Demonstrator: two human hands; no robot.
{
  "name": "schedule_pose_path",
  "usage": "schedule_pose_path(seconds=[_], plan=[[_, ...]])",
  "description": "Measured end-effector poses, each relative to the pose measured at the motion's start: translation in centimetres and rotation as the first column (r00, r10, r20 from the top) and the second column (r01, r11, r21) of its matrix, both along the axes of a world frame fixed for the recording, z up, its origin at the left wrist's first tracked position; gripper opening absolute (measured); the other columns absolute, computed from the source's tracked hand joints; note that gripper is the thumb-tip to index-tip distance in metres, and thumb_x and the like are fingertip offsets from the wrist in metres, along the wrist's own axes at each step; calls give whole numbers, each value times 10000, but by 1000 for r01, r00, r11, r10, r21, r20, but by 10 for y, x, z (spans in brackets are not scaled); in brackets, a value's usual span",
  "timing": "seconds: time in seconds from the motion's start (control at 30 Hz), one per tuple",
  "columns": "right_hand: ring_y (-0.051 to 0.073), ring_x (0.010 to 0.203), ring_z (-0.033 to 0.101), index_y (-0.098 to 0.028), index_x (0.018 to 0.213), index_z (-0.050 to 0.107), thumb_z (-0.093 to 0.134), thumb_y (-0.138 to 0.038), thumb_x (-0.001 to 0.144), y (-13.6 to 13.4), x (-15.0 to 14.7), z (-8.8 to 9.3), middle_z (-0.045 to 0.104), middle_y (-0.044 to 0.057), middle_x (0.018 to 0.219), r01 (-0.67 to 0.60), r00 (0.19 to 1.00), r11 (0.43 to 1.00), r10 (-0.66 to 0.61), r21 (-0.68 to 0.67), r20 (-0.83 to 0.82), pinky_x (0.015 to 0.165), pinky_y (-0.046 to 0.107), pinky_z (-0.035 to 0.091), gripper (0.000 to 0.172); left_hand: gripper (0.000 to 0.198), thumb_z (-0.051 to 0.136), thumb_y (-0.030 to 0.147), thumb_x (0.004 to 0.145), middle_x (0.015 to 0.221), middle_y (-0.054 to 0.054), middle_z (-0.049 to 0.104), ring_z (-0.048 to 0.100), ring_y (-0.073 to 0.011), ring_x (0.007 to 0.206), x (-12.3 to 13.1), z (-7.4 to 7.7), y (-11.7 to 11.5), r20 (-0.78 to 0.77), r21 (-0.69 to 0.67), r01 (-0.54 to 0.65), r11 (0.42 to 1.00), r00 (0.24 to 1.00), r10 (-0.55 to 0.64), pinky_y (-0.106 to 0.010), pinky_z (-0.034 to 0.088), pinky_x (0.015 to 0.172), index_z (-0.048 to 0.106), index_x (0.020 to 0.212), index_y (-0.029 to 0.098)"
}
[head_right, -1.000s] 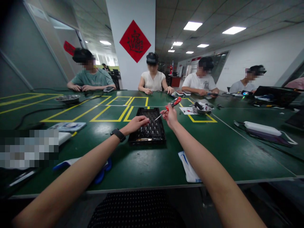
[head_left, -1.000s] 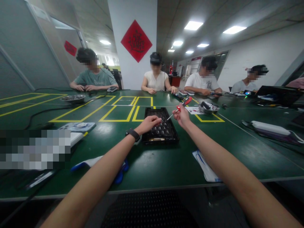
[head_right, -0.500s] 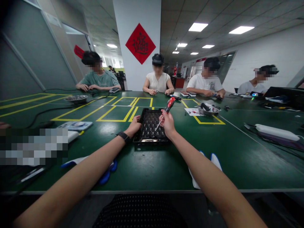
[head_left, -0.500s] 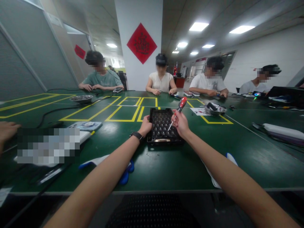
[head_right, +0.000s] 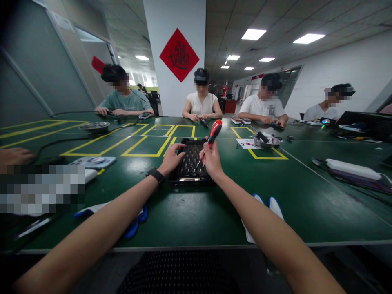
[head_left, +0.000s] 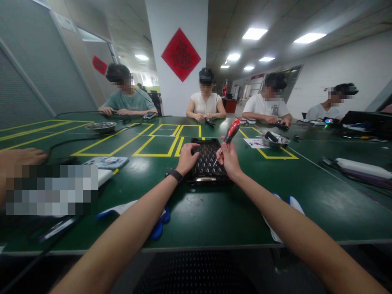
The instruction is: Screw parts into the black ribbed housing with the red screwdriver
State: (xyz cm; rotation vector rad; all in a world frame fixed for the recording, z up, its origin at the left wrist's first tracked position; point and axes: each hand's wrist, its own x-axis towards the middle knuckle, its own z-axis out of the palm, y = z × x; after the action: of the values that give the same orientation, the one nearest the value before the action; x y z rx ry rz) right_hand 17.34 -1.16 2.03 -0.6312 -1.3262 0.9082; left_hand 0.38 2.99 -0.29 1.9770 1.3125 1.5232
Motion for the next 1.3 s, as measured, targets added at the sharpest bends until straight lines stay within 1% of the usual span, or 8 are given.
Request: schedule_pose_path(seconds=[0.1, 0.17, 0.33, 0.57, 0.77, 1.07, 1.23, 1.3], plan=[[40, 347, 342, -232, 1200, 390, 436, -497, 828, -5, -1, 3, 475, -85, 502, -2, 999, 999, 0, 35, 40, 342, 153, 242, 459, 272, 578, 365, 752, 754, -43, 630, 553, -132, 679, 11, 14, -19, -101, -132, 377, 917, 915, -390, -255, 443, 653, 638, 854, 121], [40, 339, 353, -232, 1212, 380, 443, -501, 822, -9, -1, 5, 500, -81, 512, -10, 998, 999, 7, 43, 60, 335, 156, 247, 478, 335, 652, 415, 677, 685, -37, 629, 540, -115, 611, 17, 17, -28, -107, -217, 485, 847, 851, -514, -226, 424, 588, 644, 795, 101], [39, 324, 374, -239, 1230, 353, 427, -499, 829, -11, -1, 5, 570, -64, 573, -71, 995, 997, 69, 33, 66, 328, 158, 257, 484, 347, 665, 429, 659, 641, -32, 640, 536, -103, 567, 20, 12, -32, -118, -246, 501, 830, 834, -539, -206, 400, 551, 673, 730, 90], [34, 334, 353, -199, 1089, 451, 386, -487, 853, -7, -1, 4, 501, -71, 509, -124, 990, 992, 123, 7, 74, 325, 148, 227, 379, 322, 625, 386, 720, 744, -67, 675, 587, -125, 653, 17, 14, -30, 23, -295, 665, 686, 723, -690, -232, 449, 639, 673, 822, 84], [31, 314, 353, -214, 1076, 430, 413, -481, 843, -11, -1, 5, 530, -74, 549, -126, 986, 992, 122, 22, 117, 311, 155, 228, 355, 311, 692, 372, 654, 694, -43, 644, 563, -106, 615, 19, 10, -27, 28, -274, 602, 750, 785, -619, -217, 435, 600, 625, 761, 87], [29, 309, 329, -214, 1098, 433, 342, -497, 861, -7, 0, 2, 512, -76, 539, -151, 984, 989, 150, 6, 100, 310, 145, 242, 380, 325, 618, 377, 734, 784, -70, 663, 588, -126, 702, 17, 11, -27, 52, -273, 702, 658, 694, -718, -237, 447, 678, 645, 858, 78], [27, 313, 338, -215, 1094, 432, 372, -500, 849, -10, -1, 4, 518, -73, 550, -135, 986, 991, 131, 25, 104, 308, 145, 219, 380, 325, 672, 385, 671, 710, -45, 643, 562, -103, 611, 19, 9, -27, 6, -236, 595, 769, 792, -611, -211, 432, 586, 629, 794, 87], [27, 313, 332, -215, 1093, 429, 386, -504, 843, -12, -1, 5, 522, -71, 549, -142, 984, 990, 139, 17, 113, 310, 147, 213, 384, 319, 667, 389, 674, 709, -49, 647, 567, -110, 616, 19, 9, -29, -14, -243, 576, 781, 803, -596, -217, 436, 590, 637, 770, 86]])
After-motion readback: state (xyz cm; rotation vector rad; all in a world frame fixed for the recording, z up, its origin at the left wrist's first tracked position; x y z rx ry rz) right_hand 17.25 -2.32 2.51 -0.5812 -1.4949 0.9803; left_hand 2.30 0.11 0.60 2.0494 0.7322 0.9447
